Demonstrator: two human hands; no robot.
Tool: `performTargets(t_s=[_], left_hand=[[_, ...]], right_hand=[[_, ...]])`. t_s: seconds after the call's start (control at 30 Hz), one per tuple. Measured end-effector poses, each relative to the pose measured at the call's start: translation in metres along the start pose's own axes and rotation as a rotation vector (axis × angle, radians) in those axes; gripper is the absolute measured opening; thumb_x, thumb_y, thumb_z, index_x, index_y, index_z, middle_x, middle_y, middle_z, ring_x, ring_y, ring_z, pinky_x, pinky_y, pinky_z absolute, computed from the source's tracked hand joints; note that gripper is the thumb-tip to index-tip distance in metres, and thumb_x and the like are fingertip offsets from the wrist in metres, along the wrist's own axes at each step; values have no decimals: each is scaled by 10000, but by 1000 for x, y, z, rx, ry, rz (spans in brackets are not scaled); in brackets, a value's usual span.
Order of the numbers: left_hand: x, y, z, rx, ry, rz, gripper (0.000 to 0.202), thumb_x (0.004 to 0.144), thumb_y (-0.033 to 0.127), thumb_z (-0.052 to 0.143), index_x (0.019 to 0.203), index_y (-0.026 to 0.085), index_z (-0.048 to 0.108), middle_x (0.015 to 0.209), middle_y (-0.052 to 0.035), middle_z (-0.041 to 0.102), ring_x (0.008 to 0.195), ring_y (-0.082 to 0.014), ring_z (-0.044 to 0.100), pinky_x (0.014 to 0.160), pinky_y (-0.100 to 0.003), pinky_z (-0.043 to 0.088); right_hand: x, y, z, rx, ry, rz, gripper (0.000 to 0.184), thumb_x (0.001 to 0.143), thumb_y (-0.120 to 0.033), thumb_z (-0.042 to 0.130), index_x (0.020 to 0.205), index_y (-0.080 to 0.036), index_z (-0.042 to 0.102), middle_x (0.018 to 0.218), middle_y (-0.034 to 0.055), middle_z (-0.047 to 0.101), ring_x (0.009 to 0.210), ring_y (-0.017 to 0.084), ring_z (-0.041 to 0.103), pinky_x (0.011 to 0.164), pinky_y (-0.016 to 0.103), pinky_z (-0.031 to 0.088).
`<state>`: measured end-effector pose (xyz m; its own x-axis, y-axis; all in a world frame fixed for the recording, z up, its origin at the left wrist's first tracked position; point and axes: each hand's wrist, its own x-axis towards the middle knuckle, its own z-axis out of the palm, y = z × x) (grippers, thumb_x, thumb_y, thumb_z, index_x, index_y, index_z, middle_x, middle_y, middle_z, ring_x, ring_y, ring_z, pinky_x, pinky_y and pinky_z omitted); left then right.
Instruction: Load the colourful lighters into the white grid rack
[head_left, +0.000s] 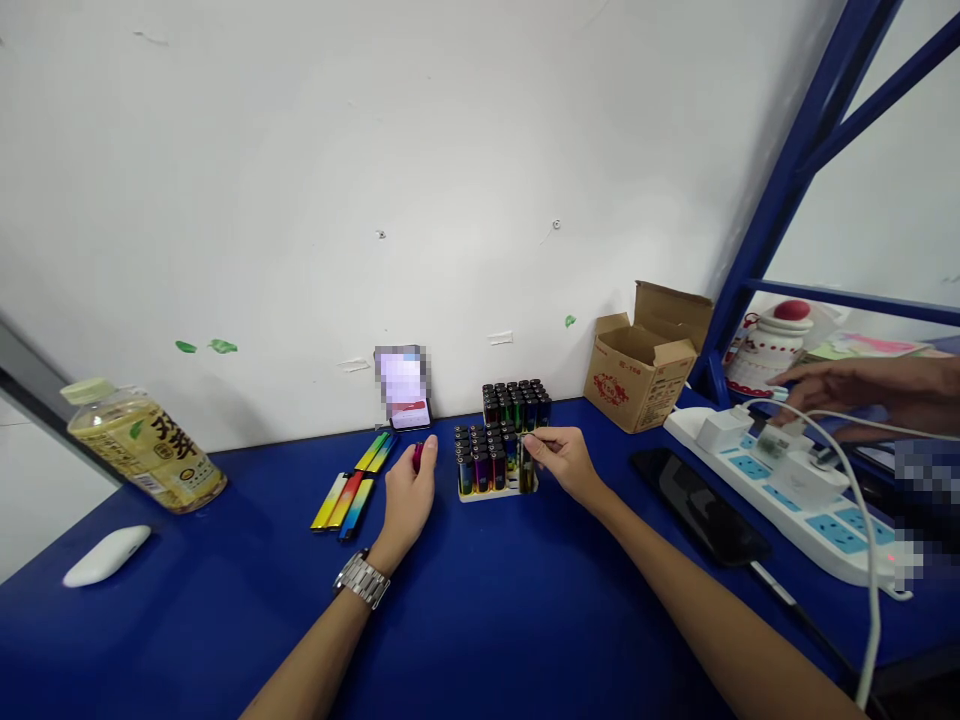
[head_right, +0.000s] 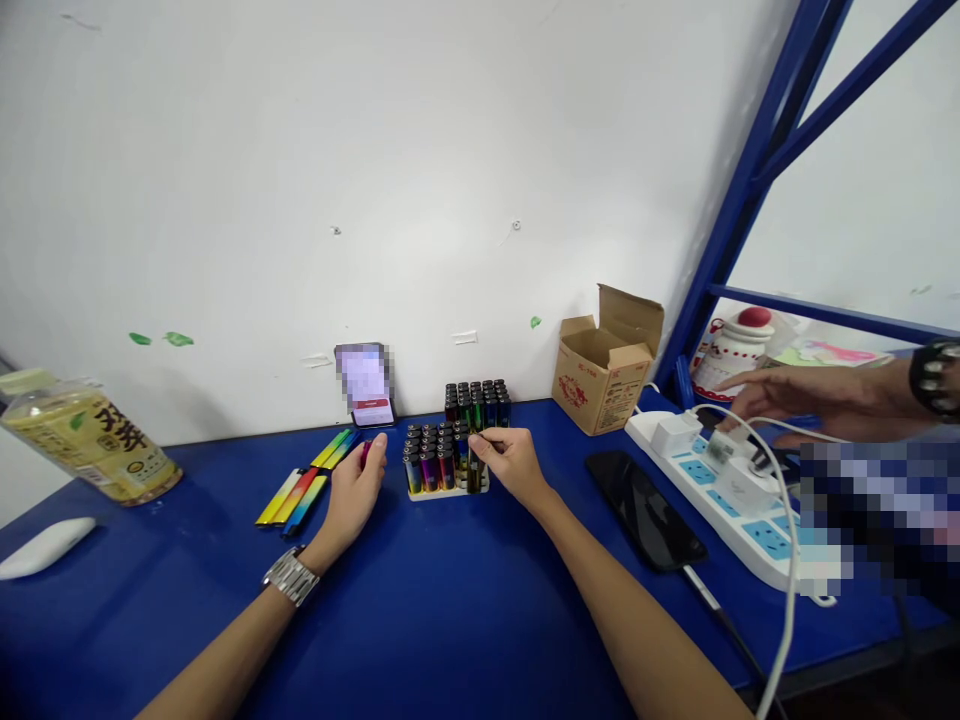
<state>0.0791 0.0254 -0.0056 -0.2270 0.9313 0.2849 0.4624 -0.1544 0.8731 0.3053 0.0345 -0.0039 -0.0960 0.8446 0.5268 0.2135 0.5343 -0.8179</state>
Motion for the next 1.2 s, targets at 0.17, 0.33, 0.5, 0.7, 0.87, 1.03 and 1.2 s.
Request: performTargets(t_s=[0.17,0.33,0.5,0.7,0.87,1.03,1.2], left_hand=[[0,0,0,13,-7,11,493,839,653,393,623,211,423,570,41,449,537,-131,411,531,-273,302],[-2,5,-2,65,-7,42,477,856,636,372,626,219,401,531,53,410,510,-130,401,521,-270,309],[-9,13,-6,108,13,102,356,860,571,429,897,216,431,562,72,463,474,-135,443,497,-260,354],[-31,23,0,94,-40,366,374,776,412,591,973,223,335,785,49,512,433,-61,461,450,-218,393],[-43,25,6,105,-121,611,299,814,318,556,956,233,307,739,68,464,445,-68,492,427,-201,388],[-25,27,-11,435,59,765,156,844,306,472,943,190,435,845,-54,565,691,-176,572,674,-334,478],[-2,30,-38,1044,156,315,297,876,330,350,927,122,555,865,-147,598,831,-298,586,726,-426,443]], right_hand=[[0,6,8,-180,147,-162,347,789,-481,638,662,-160,671,594,43,627,528,152,535,514,267,417],[0,-1,2,-431,-27,-278,417,888,-473,523,606,-177,601,522,11,538,492,127,464,498,248,351],[-4,-21,1,-602,22,-284,287,935,-361,443,810,-163,609,619,16,524,557,144,468,567,265,352],[-11,-44,20,-411,-11,-482,212,897,-325,511,981,-155,605,861,87,576,816,214,518,747,353,443],[-14,-50,33,-236,-77,-491,181,940,-271,437,854,-183,571,787,49,596,731,173,528,704,327,444],[-1,-31,7,-3,128,-152,225,916,-385,485,858,-185,569,595,-23,497,465,102,441,450,237,353],[9,-8,-13,136,89,37,335,825,-498,565,739,-174,568,468,-51,436,351,80,357,358,219,262]])
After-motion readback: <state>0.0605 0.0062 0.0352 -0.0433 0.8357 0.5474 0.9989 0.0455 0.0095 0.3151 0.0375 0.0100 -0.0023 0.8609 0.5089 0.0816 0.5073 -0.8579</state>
